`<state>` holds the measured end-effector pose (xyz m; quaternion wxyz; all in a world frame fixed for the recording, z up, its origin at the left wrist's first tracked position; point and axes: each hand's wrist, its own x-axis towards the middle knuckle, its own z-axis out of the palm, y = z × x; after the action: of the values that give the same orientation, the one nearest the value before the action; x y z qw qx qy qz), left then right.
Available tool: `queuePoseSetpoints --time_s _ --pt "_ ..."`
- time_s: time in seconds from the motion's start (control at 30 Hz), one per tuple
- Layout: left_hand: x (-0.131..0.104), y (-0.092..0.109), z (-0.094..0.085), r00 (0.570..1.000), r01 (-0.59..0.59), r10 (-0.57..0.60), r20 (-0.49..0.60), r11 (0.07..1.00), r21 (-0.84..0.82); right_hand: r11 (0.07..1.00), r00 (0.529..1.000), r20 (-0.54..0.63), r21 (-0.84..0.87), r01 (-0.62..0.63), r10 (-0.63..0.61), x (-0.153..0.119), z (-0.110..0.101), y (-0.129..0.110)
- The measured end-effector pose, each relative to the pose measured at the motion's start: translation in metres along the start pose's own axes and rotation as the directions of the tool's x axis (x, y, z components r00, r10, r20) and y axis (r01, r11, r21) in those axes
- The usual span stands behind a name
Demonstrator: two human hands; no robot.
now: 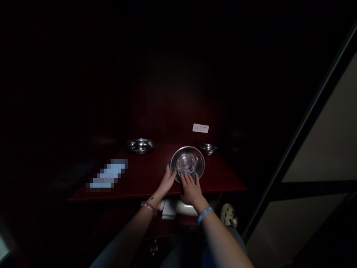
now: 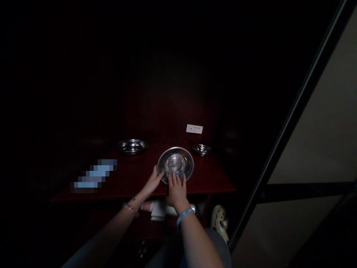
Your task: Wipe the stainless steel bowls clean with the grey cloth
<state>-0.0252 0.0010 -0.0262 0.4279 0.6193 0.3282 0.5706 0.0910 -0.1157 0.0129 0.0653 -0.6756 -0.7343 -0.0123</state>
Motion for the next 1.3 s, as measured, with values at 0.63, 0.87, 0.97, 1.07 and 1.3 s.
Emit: queuePoseSetpoints --time_s 0.63,0.87,0.97,1.07,1.3 --pt "0.001 0.002 0.002 0.999 -0.008 0.007 0.035 0.999 0.037 0.978 0.988 -0.053 -0.141 -0.151 0.144 -0.007 -0.008 -0.004" --pt "0.000 0.001 0.002 0.999 -0.018 0.016 0.038 0.999 0.041 0.986 0.990 -0.038 -0.096 -0.136 0.133 -0.007 -0.008 -0.003" --pt "0.000 -0.003 0.002 0.998 -0.040 0.037 0.060 0.998 0.041 0.985 0.989 -0.039 -0.090 -0.145 0.142 -0.006 -0.005 -0.001" --pt "0.001 -0.006 0.002 0.996 -0.059 0.058 0.065 0.998 0.025 0.985 0.989 -0.040 -0.090 -0.145 0.141 -0.004 -0.003 0.000" --pt "0.001 -0.009 0.002 0.995 -0.066 0.063 0.079 0.997 0.034 0.985 0.989 -0.041 -0.093 -0.143 0.139 -0.002 0.001 0.000"
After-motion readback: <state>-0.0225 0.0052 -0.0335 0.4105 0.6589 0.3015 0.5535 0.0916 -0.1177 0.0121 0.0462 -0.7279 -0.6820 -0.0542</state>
